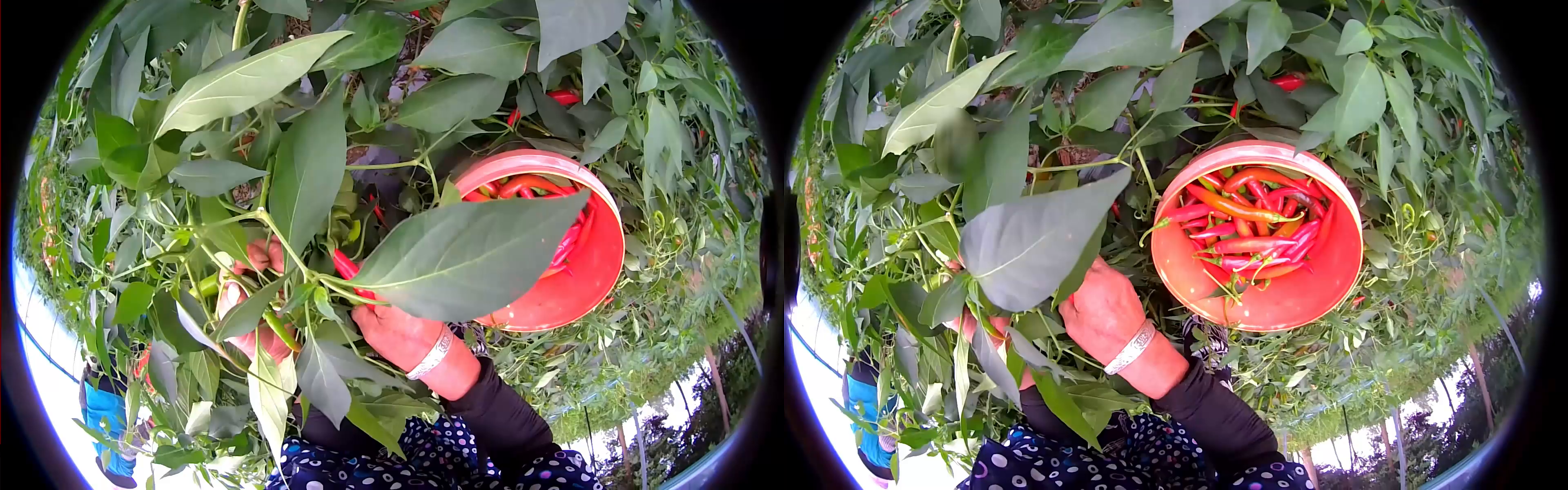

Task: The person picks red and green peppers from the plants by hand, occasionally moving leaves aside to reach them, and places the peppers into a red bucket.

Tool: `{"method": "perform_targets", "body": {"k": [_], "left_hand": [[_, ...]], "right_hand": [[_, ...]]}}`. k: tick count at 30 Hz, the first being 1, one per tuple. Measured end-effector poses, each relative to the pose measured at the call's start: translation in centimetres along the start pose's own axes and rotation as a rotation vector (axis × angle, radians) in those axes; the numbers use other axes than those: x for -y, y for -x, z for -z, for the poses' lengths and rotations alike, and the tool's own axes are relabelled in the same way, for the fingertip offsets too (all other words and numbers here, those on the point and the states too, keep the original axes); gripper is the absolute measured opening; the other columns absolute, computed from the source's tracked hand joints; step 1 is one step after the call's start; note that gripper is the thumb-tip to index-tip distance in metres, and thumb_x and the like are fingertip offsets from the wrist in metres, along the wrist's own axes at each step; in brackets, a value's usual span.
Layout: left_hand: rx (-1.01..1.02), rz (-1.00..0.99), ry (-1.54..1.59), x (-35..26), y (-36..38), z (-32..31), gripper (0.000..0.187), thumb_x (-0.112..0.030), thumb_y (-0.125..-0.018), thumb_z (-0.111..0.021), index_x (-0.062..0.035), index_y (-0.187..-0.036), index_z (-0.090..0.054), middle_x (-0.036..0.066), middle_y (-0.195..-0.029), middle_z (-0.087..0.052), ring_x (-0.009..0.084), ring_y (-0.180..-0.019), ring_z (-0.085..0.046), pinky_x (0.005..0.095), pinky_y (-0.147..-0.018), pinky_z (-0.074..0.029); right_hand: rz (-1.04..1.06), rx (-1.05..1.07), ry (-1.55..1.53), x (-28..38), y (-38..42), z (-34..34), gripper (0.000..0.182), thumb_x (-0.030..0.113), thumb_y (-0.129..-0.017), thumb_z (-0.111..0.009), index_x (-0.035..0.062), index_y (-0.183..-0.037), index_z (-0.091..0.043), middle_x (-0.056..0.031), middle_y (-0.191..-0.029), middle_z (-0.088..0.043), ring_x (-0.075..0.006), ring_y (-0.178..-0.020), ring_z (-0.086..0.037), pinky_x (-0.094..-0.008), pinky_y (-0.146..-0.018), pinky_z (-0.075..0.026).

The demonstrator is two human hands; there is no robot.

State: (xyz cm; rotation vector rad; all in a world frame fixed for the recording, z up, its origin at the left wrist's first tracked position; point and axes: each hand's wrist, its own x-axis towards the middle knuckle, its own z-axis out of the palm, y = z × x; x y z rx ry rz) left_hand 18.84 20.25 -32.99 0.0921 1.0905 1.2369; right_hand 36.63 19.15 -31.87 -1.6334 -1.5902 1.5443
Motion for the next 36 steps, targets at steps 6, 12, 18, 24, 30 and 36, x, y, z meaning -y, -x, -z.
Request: {"method": "perform_targets", "body": {"k": [6, 12, 18, 24, 30, 36], "left_hand": [[-0.114, -0.161, -0.050, 2.0, -0.5, -3.2, 0.028, -0.025, -0.078, -0.057, 0.0002, -0.089, -0.051, 0.018, -0.094, -0.051, 0.0304, -0.093, -0.052, 0.0479, -0.084, -0.044], [-0.046, -0.137, -0.049, 1.9, -1.5, -3.0, 0.025, -0.026, -0.080, -0.056, -0.0021, -0.087, -0.054, 0.014, -0.094, -0.054, 0.0272, -0.092, -0.052, 0.0446, -0.090, -0.038], [-0.070, -0.179, -0.066, 2.0, -1.8, -3.1, 0.024, -0.023, -0.081, -0.054, -0.0017, -0.091, -0.059, 0.016, -0.089, -0.059, 0.0273, -0.092, -0.055, 0.0462, -0.097, -0.032], [-0.091, -0.183, -0.005, 2.4, -2.0, -2.0, 0.021, -0.020, -0.082, -0.054, -0.0030, -0.090, -0.062, 0.014, -0.086, -0.061, 0.0240, -0.087, -0.058, 0.0504, -0.100, -0.027], [-0.074, -0.234, -0.019, 2.6, -2.2, -2.1, 0.020, -0.019, -0.082, -0.053, -0.0017, -0.090, -0.060, 0.012, -0.086, -0.061, 0.0226, -0.084, -0.059, 0.0542, -0.099, -0.028], [-0.142, -0.157, 0.087, 2.7, -1.8, -0.4, 0.026, -0.014, -0.082, -0.050, 0.0025, -0.101, -0.054, 0.019, -0.095, -0.058, 0.0264, -0.086, -0.058, 0.0500, -0.096, -0.033]], "right_hand": [[-0.218, -0.020, -0.001, -1.2, 6.5, 6.0, 0.025, 0.000, -0.063, -0.061, -0.0008, -0.086, -0.053, -0.0177, -0.083, -0.057, -0.0339, -0.079, -0.056, -0.0385, -0.070, -0.046], [-0.347, 0.010, 0.647, -3.0, 10.3, 13.9, 0.053, 0.003, -0.060, -0.066, 0.0001, -0.110, -0.048, -0.0198, -0.106, -0.052, -0.0367, -0.089, -0.054, -0.0408, -0.078, -0.045], [0.170, -0.210, 0.617, -3.7, -2.7, 17.3, 0.032, -0.010, -0.068, -0.051, -0.0012, -0.099, -0.055, -0.0196, -0.096, -0.056, -0.0353, -0.088, -0.056, -0.0362, -0.076, -0.047], [-0.083, 0.024, 1.443, -12.3, -12.8, 20.9, 0.031, -0.001, -0.068, -0.052, 0.0078, -0.097, -0.058, -0.0113, -0.102, -0.055, -0.0278, -0.100, -0.051, -0.0408, -0.086, -0.042], [0.177, 0.017, 1.533, -11.3, -10.3, 24.5, 0.020, 0.006, -0.065, -0.056, 0.0116, -0.085, -0.058, -0.0015, -0.087, -0.053, -0.0196, -0.093, -0.051, -0.0371, -0.076, -0.039], [0.366, 0.031, 1.556, -8.0, -8.4, 28.1, 0.017, 0.010, -0.065, -0.055, 0.0121, -0.082, -0.055, -0.0001, -0.083, -0.052, -0.0180, -0.091, -0.050, -0.0370, -0.081, -0.037]]}}
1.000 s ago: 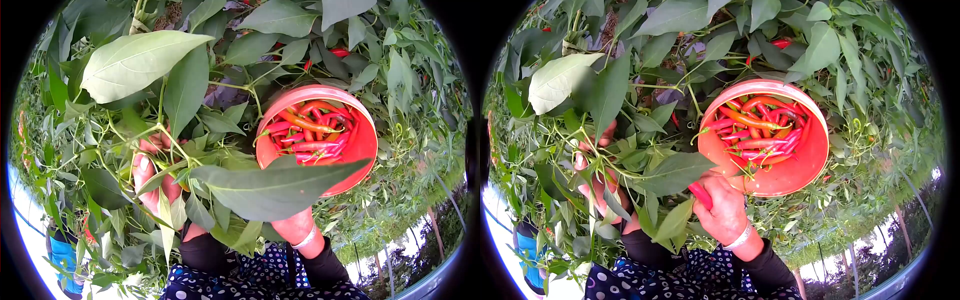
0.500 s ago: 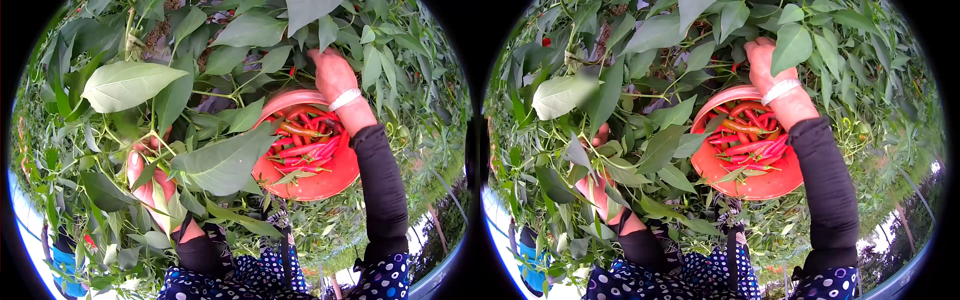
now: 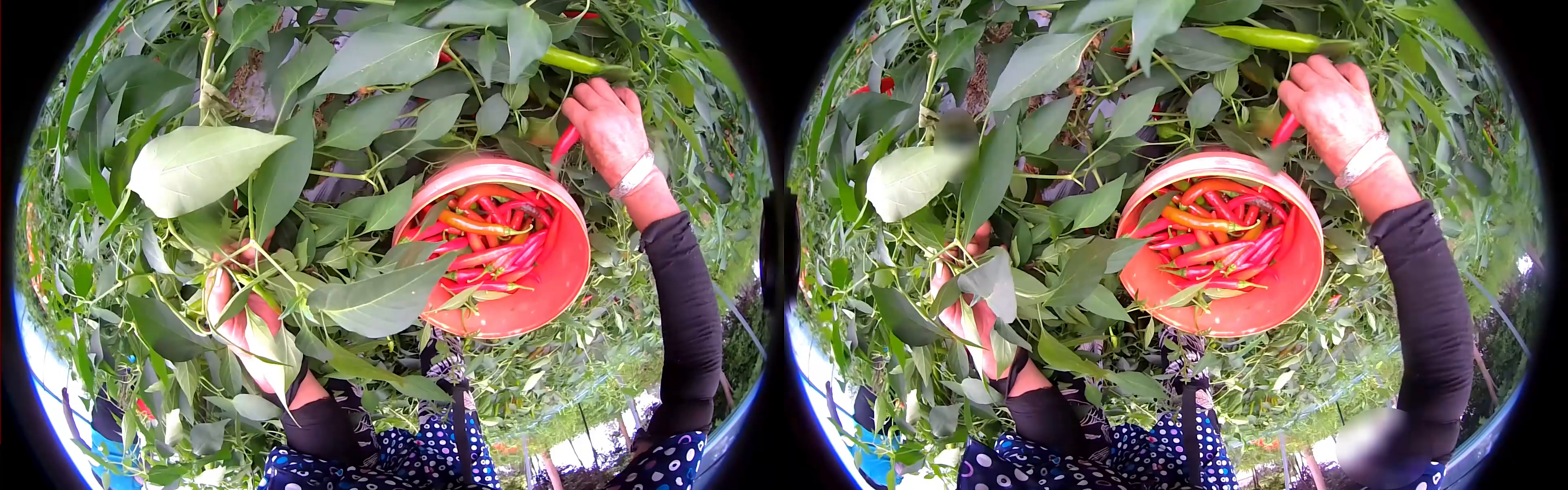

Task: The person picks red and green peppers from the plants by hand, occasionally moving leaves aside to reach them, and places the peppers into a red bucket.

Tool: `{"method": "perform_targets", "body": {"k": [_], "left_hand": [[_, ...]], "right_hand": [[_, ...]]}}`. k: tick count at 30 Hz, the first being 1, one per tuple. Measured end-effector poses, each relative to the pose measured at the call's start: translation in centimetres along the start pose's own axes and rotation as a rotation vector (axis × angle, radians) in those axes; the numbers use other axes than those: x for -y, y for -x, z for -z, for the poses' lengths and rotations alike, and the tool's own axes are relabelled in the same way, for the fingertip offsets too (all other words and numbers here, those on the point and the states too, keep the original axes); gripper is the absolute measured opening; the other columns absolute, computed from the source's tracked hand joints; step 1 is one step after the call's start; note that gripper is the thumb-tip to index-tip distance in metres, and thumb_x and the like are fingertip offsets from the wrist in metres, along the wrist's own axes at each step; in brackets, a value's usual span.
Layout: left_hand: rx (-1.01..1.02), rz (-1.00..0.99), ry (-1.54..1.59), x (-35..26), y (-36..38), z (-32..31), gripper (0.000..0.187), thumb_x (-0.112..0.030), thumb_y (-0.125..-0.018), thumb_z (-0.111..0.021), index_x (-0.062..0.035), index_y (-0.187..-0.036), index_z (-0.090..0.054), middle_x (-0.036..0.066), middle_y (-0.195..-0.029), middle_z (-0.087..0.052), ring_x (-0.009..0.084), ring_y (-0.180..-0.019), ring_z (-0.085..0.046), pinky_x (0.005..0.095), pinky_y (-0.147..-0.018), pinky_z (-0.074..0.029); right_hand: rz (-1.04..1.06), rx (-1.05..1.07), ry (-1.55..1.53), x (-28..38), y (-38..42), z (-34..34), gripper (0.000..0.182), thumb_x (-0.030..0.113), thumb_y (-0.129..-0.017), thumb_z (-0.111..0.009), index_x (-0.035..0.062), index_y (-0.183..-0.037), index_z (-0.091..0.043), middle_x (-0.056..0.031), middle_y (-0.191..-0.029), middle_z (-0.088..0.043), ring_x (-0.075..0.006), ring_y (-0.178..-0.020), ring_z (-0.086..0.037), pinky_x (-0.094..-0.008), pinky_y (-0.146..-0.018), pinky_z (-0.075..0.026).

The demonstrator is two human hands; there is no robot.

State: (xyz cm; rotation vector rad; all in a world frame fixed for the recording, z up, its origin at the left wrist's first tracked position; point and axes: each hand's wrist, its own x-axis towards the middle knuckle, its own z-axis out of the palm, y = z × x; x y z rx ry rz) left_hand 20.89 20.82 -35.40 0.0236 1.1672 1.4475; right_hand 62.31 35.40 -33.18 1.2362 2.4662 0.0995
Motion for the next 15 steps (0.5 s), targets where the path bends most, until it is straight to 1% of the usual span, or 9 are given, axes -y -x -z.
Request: {"method": "perform_targets", "body": {"k": [3, 5, 6, 7, 8, 9, 11, 12, 15], "left_hand": [[-0.008, 0.043, 0.010, 0.0, 0.2, -0.5, 0.028, -0.013, -0.081, -0.050, 0.0028, -0.104, -0.053, 0.021, -0.097, -0.057, 0.0270, -0.088, -0.057, 0.0439, -0.093, -0.038], [-0.115, -0.006, -0.007, 0.4, 0.3, -0.5, 0.027, -0.014, -0.081, -0.051, 0.0017, -0.103, -0.052, 0.018, -0.097, -0.056, 0.0284, -0.094, -0.055, 0.0390, -0.087, -0.042], [-0.055, 0.001, -0.018, 0.5, 0.1, 0.1, 0.028, -0.019, -0.082, -0.051, -0.0011, -0.104, -0.053, 0.018, -0.099, -0.057, 0.0314, -0.103, -0.050, 0.0458, -0.087, -0.042], [0.002, 0.007, -0.031, 0.4, -0.1, 0.1, 0.029, -0.024, -0.084, -0.051, -0.0038, -0.104, -0.054, 0.017, -0.100, -0.058, 0.0344, -0.113, -0.045, 0.0525, -0.086, -0.042], [0.074, 0.053, -0.036, 0.1, -0.2, -0.1, 0.028, -0.022, -0.084, -0.051, -0.0031, -0.105, -0.053, 0.018, -0.101, -0.056, 0.0331, -0.111, -0.046, 0.0519, -0.085, -0.043], [0.010, 0.024, -0.054, 0.0, 0.1, -0.9, 0.028, -0.019, -0.083, -0.051, -0.0011, -0.104, -0.052, 0.018, -0.098, -0.056, 0.0318, -0.105, -0.050, 0.0522, -0.089, -0.040], [0.208, -0.035, -0.017, -0.1, -0.4, -1.5, 0.028, -0.016, -0.082, -0.051, 0.0015, -0.103, -0.051, 0.017, -0.096, -0.055, 0.0308, -0.099, -0.053, 0.0523, -0.094, -0.035], [0.172, -0.030, 0.008, -0.1, -0.3, -2.1, 0.026, -0.012, -0.081, -0.050, 0.0034, -0.102, -0.050, 0.017, -0.095, -0.055, 0.0293, -0.094, -0.054, 0.0533, -0.097, -0.030], [0.107, -0.002, 0.025, -0.4, -0.3, -3.1, 0.024, -0.014, -0.082, -0.052, 0.0028, -0.099, -0.053, 0.015, -0.090, -0.057, 0.0243, -0.088, -0.054, 0.0375, -0.088, -0.041]], "right_hand": [[0.096, -0.019, -0.053, -2.4, -1.3, 1.4, 0.024, 0.007, -0.061, -0.060, 0.0115, -0.083, -0.053, -0.0019, -0.081, -0.052, -0.0204, -0.088, -0.051, -0.0370, -0.081, -0.037], [0.062, -0.029, -0.393, -2.0, -1.5, 3.1, 0.023, 0.004, -0.062, -0.062, 0.0092, -0.082, -0.053, -0.0051, -0.074, -0.053, -0.0232, -0.076, -0.054, -0.0359, -0.071, -0.042], [0.035, -0.048, -0.682, -1.8, -1.3, 3.8, 0.021, 0.003, -0.063, -0.063, 0.0068, -0.081, -0.054, -0.0074, -0.065, -0.052, -0.0236, -0.061, -0.053, -0.0335, -0.057, -0.043], [-0.015, -0.080, -0.849, -0.9, -0.6, 4.5, 0.021, 0.002, -0.061, -0.064, 0.0049, -0.080, -0.055, -0.0075, -0.062, -0.050, -0.0219, -0.054, -0.051, -0.0313, -0.049, -0.041], [-0.054, -0.083, -0.881, 0.0, 0.1, 5.5, 0.020, 0.003, -0.061, -0.065, 0.0047, -0.078, -0.055, -0.0067, -0.061, -0.048, -0.0207, -0.054, -0.050, -0.0312, -0.051, -0.040], [-0.063, -0.060, -0.885, 0.6, 0.8, 6.5, 0.019, 0.005, -0.060, -0.066, 0.0057, -0.076, -0.055, -0.0054, -0.061, -0.048, -0.0198, -0.054, -0.049, -0.0309, -0.051, -0.038], [-0.091, -0.069, -0.914, 2.2, 1.7, 7.7, 0.016, 0.009, -0.060, -0.066, 0.0097, -0.070, -0.054, -0.0016, -0.058, -0.047, -0.0190, -0.055, -0.048, -0.0308, -0.056, -0.035], [-0.097, -0.067, -0.934, 2.9, 1.9, 8.2, 0.016, 0.010, -0.060, -0.066, 0.0099, -0.069, -0.053, -0.0014, -0.057, -0.047, -0.0192, -0.056, -0.048, -0.0306, -0.057, -0.035], [-0.147, -0.060, -0.993, 4.2, 2.5, 9.4, 0.017, 0.012, -0.060, -0.067, 0.0105, -0.067, -0.052, -0.0004, -0.057, -0.047, -0.0185, -0.057, -0.048, -0.0292, -0.058, -0.033]]}}
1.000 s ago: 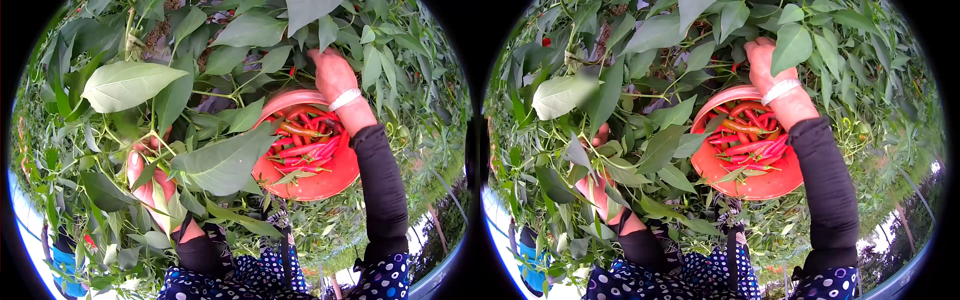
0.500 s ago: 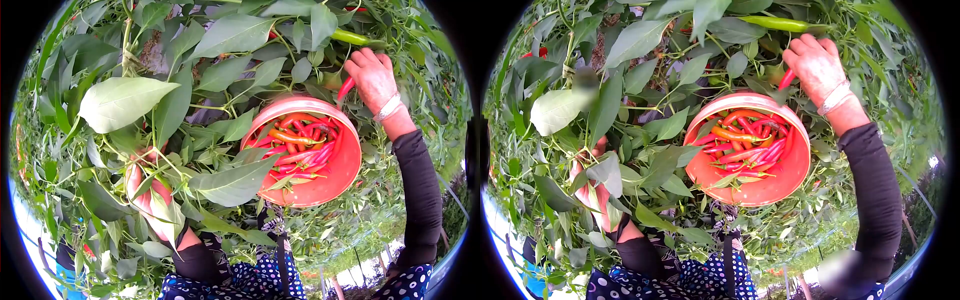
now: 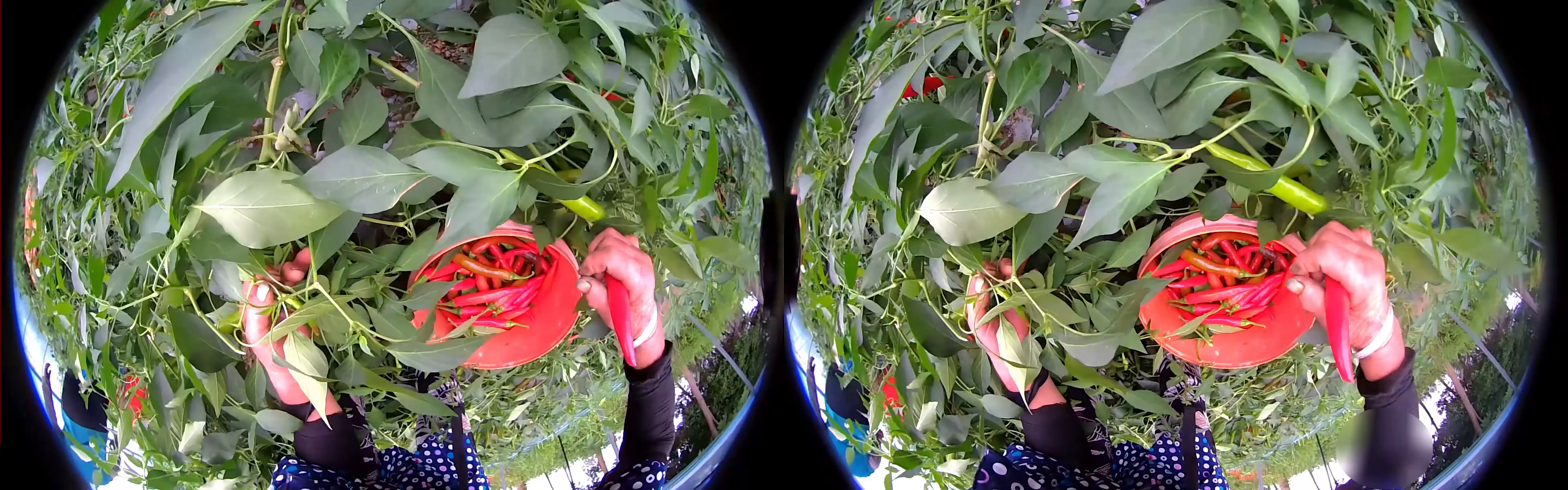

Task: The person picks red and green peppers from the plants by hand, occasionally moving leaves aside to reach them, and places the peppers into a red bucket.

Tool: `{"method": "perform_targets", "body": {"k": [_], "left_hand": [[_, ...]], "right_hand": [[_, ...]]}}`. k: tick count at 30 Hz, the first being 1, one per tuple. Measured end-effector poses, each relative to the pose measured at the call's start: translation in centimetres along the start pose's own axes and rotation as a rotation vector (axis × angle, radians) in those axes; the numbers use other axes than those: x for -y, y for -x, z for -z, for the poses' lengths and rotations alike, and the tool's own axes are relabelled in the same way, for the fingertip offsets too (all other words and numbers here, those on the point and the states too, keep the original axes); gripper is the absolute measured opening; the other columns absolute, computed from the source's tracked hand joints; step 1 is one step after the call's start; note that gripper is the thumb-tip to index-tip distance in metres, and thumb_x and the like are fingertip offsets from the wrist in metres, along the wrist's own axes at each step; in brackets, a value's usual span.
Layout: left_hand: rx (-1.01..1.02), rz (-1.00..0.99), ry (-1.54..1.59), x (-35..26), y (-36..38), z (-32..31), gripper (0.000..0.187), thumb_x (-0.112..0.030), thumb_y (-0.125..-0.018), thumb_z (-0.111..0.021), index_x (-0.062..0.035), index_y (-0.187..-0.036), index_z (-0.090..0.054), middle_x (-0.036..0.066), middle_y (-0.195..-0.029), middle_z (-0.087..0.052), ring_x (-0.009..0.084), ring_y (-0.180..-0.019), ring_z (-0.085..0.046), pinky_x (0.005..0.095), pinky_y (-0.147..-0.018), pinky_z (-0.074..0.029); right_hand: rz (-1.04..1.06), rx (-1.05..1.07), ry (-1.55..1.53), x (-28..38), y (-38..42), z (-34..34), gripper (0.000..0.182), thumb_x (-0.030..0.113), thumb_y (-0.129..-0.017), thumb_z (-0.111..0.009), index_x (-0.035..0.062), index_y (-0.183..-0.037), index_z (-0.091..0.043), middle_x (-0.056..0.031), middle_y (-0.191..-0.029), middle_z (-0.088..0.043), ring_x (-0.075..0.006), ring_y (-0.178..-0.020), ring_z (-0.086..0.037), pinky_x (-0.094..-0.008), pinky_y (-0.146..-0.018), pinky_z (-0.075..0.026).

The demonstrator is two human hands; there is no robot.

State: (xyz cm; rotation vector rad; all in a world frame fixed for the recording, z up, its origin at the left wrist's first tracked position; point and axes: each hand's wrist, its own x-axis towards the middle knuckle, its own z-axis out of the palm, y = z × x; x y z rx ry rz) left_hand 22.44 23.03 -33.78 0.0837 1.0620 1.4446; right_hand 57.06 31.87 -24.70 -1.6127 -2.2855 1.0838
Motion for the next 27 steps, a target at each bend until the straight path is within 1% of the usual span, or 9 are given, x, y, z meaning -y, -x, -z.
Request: {"method": "perform_targets", "body": {"k": [1, 6, 12, 14, 19, 22, 23, 24, 27], "left_hand": [[-0.054, 0.010, -0.063, -0.1, 0.0, -0.2, 0.024, -0.018, -0.082, -0.053, 0.0010, -0.096, -0.054, 0.014, -0.088, -0.058, 0.0218, -0.086, -0.054, 0.0305, -0.079, -0.043], [-0.148, 0.059, -0.062, -0.1, 0.0, -0.6, 0.022, -0.023, -0.082, -0.053, -0.0039, -0.093, -0.054, 0.013, -0.087, -0.058, 0.0198, -0.084, -0.054, 0.0297, -0.076, -0.042], [-0.118, 0.052, 0.009, 0.0, -0.6, 0.1, 0.031, -0.021, -0.080, -0.055, -0.0006, -0.103, -0.051, 0.017, -0.092, -0.059, 0.0316, -0.102, -0.054, 0.0449, -0.085, -0.047], [-0.094, 0.048, -0.021, -0.1, -1.3, 0.7, 0.028, -0.020, -0.080, -0.055, -0.0013, -0.100, -0.052, 0.016, -0.090, -0.059, 0.0293, -0.098, -0.054, 0.0448, -0.090, -0.042], [-0.016, 0.019, -0.109, 0.6, -1.2, 1.3, 0.023, -0.016, -0.079, -0.055, -0.0009, -0.096, -0.054, 0.013, -0.091, -0.058, 0.0252, -0.094, -0.055, 0.0438, -0.100, -0.031], [0.020, -0.042, -0.034, 1.3, -1.1, 0.1, 0.026, -0.017, -0.082, -0.052, 0.0015, -0.101, -0.054, 0.015, -0.100, -0.056, 0.0311, -0.103, -0.051, 0.0425, -0.098, -0.033], [0.015, -0.006, -0.049, 1.1, -1.1, 0.9, 0.027, -0.018, -0.083, -0.051, 0.0016, -0.101, -0.053, 0.016, -0.101, -0.056, 0.0323, -0.104, -0.051, 0.0442, -0.098, -0.033], [0.008, 0.032, -0.069, 0.9, -1.3, 1.2, 0.027, -0.018, -0.083, -0.050, 0.0017, -0.101, -0.053, 0.016, -0.102, -0.056, 0.0336, -0.105, -0.050, 0.0458, -0.097, -0.034], [-0.145, 0.001, -0.114, 1.5, -0.9, 1.6, 0.030, -0.021, -0.086, -0.044, 0.0014, -0.106, -0.050, 0.018, -0.103, -0.055, 0.0356, -0.115, -0.041, 0.0496, -0.094, -0.035]], "right_hand": [[-0.012, -0.005, -0.056, 0.5, 0.2, 0.2, 0.018, 0.013, -0.059, -0.067, 0.0095, -0.067, -0.052, -0.0003, -0.057, -0.047, -0.0176, -0.057, -0.048, -0.0284, -0.057, -0.032], [-0.094, -0.134, -0.466, 1.9, 0.9, 1.2, 0.022, 0.021, -0.070, -0.066, 0.0056, -0.069, -0.050, -0.0008, -0.057, -0.046, -0.0177, -0.058, -0.049, -0.0274, -0.052, -0.038], [-0.096, -0.145, -0.462, 3.9, 2.0, 0.9, 0.026, 0.026, -0.069, -0.068, 0.0066, -0.071, -0.051, -0.0011, -0.058, -0.049, -0.0179, -0.056, -0.049, -0.0278, -0.053, -0.038], [-0.328, -0.274, -0.764, 5.3, 4.8, 1.3, 0.030, 0.031, -0.075, -0.066, 0.0075, -0.080, -0.048, 0.0024, -0.055, -0.041, -0.0113, -0.050, -0.043, -0.0252, -0.047, -0.031], [-0.619, -0.390, -0.654, 5.6, 11.9, 3.6, 0.033, 0.030, -0.077, -0.063, 0.0048, -0.083, -0.044, 0.0013, -0.057, -0.039, -0.0087, -0.049, -0.039, -0.0206, -0.044, -0.028], [-0.730, -0.054, -0.170, 5.1, 13.3, 0.6, 0.020, 0.004, -0.066, -0.068, 0.0019, -0.080, -0.054, -0.0023, -0.066, -0.053, -0.0083, -0.056, -0.047, -0.0213, -0.051, -0.039], [-0.919, 0.019, -0.370, 4.4, 14.2, -0.7, 0.030, 0.003, -0.062, -0.070, 0.0015, -0.089, -0.056, -0.0068, -0.076, -0.059, -0.0108, -0.062, -0.053, -0.0234, -0.057, -0.044], [-0.858, 0.085, -0.244, 3.6, 14.5, -2.4, 0.042, 0.006, -0.060, -0.072, 0.0008, -0.099, -0.057, -0.0120, -0.089, -0.061, -0.0178, -0.077, -0.058, -0.0281, -0.070, -0.047], [-0.807, -0.109, -0.031, 1.7, 17.9, -6.5, 0.064, 0.012, -0.058, -0.075, -0.0009, -0.115, -0.047, -0.0155, -0.107, -0.056, -0.0253, -0.098, -0.055, -0.0343, -0.087, -0.043]]}}
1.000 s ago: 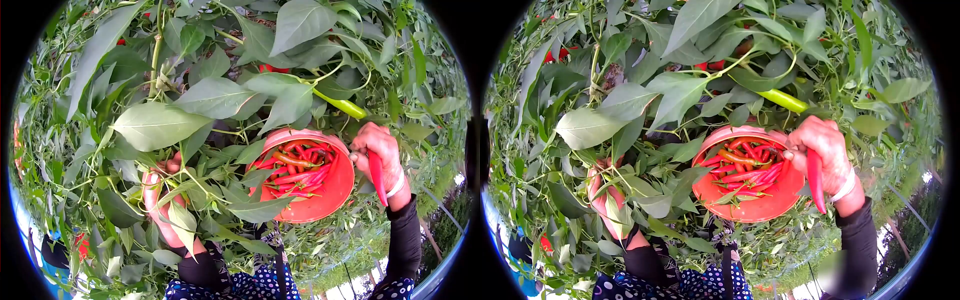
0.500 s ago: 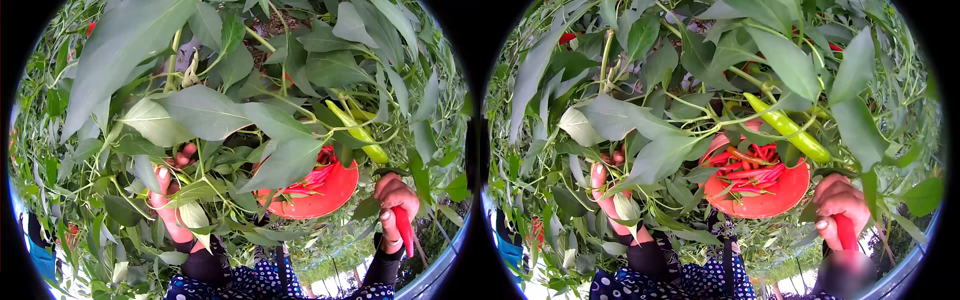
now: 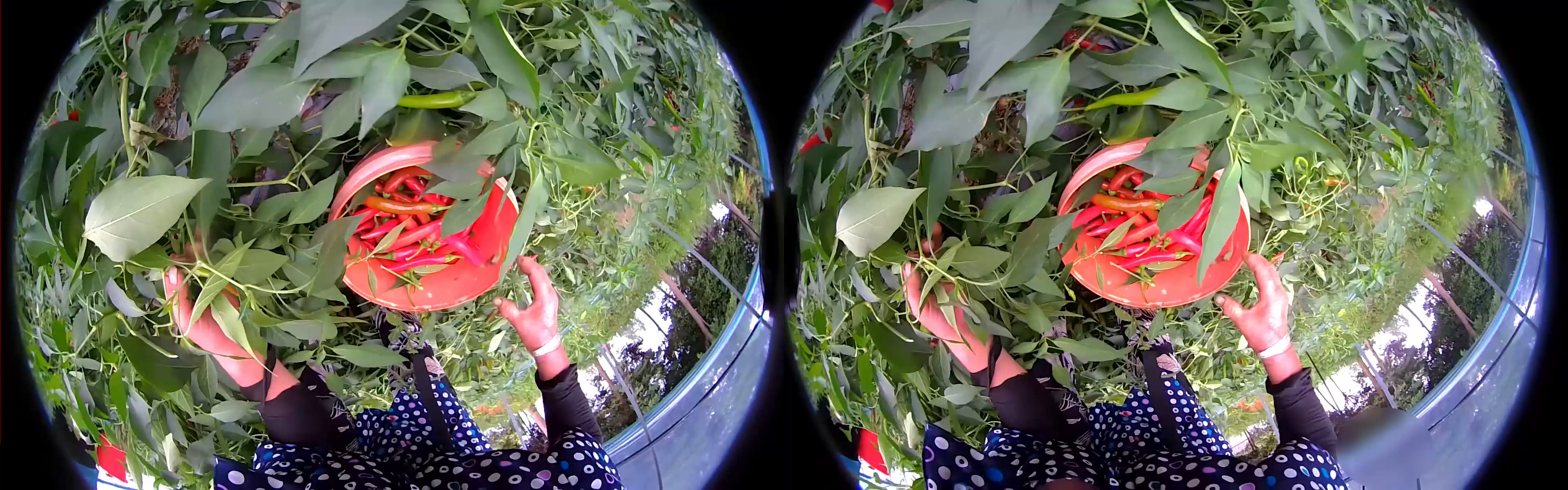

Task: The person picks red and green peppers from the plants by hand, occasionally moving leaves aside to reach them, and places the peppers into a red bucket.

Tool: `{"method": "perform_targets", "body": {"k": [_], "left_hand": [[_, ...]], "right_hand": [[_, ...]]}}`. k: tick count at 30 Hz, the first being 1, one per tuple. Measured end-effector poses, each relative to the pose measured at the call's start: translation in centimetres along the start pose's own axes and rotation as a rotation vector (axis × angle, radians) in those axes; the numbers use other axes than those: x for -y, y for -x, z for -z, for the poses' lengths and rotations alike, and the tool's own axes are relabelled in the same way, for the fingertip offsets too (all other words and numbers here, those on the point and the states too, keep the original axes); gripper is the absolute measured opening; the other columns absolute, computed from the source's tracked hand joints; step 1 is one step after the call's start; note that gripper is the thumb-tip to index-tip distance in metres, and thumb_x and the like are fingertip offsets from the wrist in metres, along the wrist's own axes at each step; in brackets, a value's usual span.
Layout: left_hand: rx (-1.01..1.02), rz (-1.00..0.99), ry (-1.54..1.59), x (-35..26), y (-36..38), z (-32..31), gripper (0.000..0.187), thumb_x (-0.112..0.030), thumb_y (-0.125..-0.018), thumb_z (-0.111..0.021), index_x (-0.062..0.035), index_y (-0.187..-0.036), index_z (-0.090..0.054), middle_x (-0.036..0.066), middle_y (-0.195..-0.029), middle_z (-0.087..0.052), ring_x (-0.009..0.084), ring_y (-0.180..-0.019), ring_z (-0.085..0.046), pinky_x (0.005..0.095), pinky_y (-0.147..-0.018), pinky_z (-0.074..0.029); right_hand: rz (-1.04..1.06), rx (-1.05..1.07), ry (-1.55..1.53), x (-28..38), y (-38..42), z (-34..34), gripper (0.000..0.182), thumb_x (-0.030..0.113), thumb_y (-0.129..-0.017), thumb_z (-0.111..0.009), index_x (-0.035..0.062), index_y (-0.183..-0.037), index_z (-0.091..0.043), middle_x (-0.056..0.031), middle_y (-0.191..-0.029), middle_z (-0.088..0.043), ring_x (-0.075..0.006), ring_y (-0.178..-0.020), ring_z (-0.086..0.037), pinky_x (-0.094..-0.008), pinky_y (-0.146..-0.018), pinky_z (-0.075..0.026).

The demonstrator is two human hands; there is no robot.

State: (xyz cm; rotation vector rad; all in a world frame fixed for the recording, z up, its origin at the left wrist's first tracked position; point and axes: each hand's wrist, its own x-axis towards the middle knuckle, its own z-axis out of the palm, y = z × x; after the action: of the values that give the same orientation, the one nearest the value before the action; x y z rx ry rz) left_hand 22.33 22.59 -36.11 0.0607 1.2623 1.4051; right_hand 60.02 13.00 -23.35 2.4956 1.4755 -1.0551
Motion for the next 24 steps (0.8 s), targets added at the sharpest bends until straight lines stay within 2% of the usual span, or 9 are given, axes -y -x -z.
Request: {"method": "perform_targets", "body": {"k": [5, 7, 8, 11, 17, 19, 21, 23, 24], "left_hand": [[0.146, -0.028, -0.368, 0.4, -0.3, 0.3, 0.047, -0.034, -0.088, -0.042, 0.0021, -0.118, -0.045, 0.022, -0.116, -0.050, 0.0262, -0.112, -0.046, 0.0360, -0.095, -0.034], [0.073, 0.055, -0.352, 0.0, 0.8, -0.3, 0.052, -0.039, -0.087, -0.042, 0.0018, -0.119, -0.044, 0.020, -0.111, -0.054, 0.0275, -0.111, -0.047, 0.0369, -0.093, -0.035], [0.130, 0.108, -0.360, -0.3, 0.8, 0.5, 0.046, -0.043, -0.085, -0.047, -0.0021, -0.104, -0.052, 0.009, -0.095, -0.056, 0.0179, -0.085, -0.054, 0.0296, -0.077, -0.043], [0.174, -0.039, -0.537, -1.8, 7.0, -5.1, 0.049, -0.044, -0.089, -0.037, -0.0041, -0.115, -0.046, 0.011, -0.104, -0.056, 0.0206, -0.103, -0.049, 0.0316, -0.093, -0.035], [0.043, 0.106, -0.364, -8.0, 12.5, -6.4, 0.052, -0.043, -0.090, -0.036, -0.0053, -0.126, -0.037, 0.009, -0.118, -0.047, 0.0176, -0.108, -0.045, 0.0300, -0.093, -0.034], [0.026, 0.058, -0.894, -9.5, 15.0, -5.8, 0.043, -0.028, -0.090, -0.044, -0.0036, -0.124, -0.039, 0.008, -0.115, -0.049, 0.0157, -0.104, -0.047, 0.0285, -0.088, -0.037], [0.158, -0.123, -1.248, -8.9, 17.1, -2.6, 0.034, -0.004, -0.082, -0.049, 0.0019, -0.115, -0.047, 0.007, -0.107, -0.054, 0.0155, -0.095, -0.052, 0.0266, -0.085, -0.040], [0.451, 0.273, -1.367, -8.6, 19.0, -5.2, 0.032, -0.006, -0.080, -0.052, 0.0015, -0.112, -0.051, 0.013, -0.100, -0.060, 0.0185, -0.090, -0.058, 0.0285, -0.081, -0.044], [0.910, 0.227, -1.536, -8.0, 19.2, -7.1, 0.037, -0.007, -0.078, -0.056, -0.0007, -0.114, -0.050, 0.015, -0.099, -0.061, 0.0207, -0.087, -0.060, 0.0292, -0.078, -0.047]], "right_hand": [[-0.389, -0.082, -0.675, -4.0, 2.1, -6.6, 0.068, 0.006, -0.064, -0.071, -0.0017, -0.122, -0.037, -0.0112, -0.108, -0.054, -0.0185, -0.096, -0.055, -0.0311, -0.084, -0.045], [-0.393, -0.211, -0.645, -5.7, 2.1, -8.6, 0.066, 0.005, -0.065, -0.070, -0.0006, -0.121, -0.038, -0.0120, -0.105, -0.054, -0.0180, -0.093, -0.056, -0.0308, -0.081, -0.046], [-0.442, -0.287, -0.625, -6.6, 1.9, -9.7, 0.063, 0.005, -0.064, -0.070, 0.0007, -0.120, -0.039, -0.0131, -0.104, -0.054, -0.0206, -0.091, -0.057, -0.0320, -0.079, -0.046], [-0.443, -0.332, -0.145, -6.1, 1.4, -10.2, 0.054, 0.011, -0.065, -0.067, 0.0036, -0.114, -0.044, -0.0201, -0.098, -0.054, -0.0355, -0.084, -0.056, -0.0400, -0.078, -0.044], [-0.600, -0.179, -0.519, -10.4, 0.4, -15.1, 0.046, 0.006, -0.068, -0.059, 0.0049, -0.112, -0.045, -0.0122, -0.093, -0.061, -0.0239, -0.085, -0.060, -0.0323, -0.075, -0.046], [-0.643, -0.121, -0.495, -9.4, 0.1, -13.4, 0.050, 0.007, -0.067, -0.059, 0.0063, -0.115, -0.044, -0.0119, -0.093, -0.062, -0.0243, -0.085, -0.060, -0.0328, -0.076, -0.046], [-0.557, -0.191, -0.532, -10.7, 0.2, -15.4, 0.051, 0.010, -0.069, -0.061, 0.0100, -0.115, -0.040, -0.0209, -0.088, -0.059, -0.0365, -0.084, -0.058, -0.0390, -0.074, -0.045], [-0.528, -0.190, -0.511, -11.2, 0.0, -15.8, 0.055, 0.011, -0.069, -0.060, 0.0089, -0.119, -0.038, -0.0218, -0.088, -0.058, -0.0377, -0.083, -0.057, -0.0391, -0.073, -0.045], [-0.567, -0.130, -0.526, -11.1, 0.1, -15.1, 0.059, 0.012, -0.069, -0.059, 0.0061, -0.122, -0.036, -0.0229, -0.088, -0.058, -0.0389, -0.082, -0.057, -0.0393, -0.073, -0.045]]}}
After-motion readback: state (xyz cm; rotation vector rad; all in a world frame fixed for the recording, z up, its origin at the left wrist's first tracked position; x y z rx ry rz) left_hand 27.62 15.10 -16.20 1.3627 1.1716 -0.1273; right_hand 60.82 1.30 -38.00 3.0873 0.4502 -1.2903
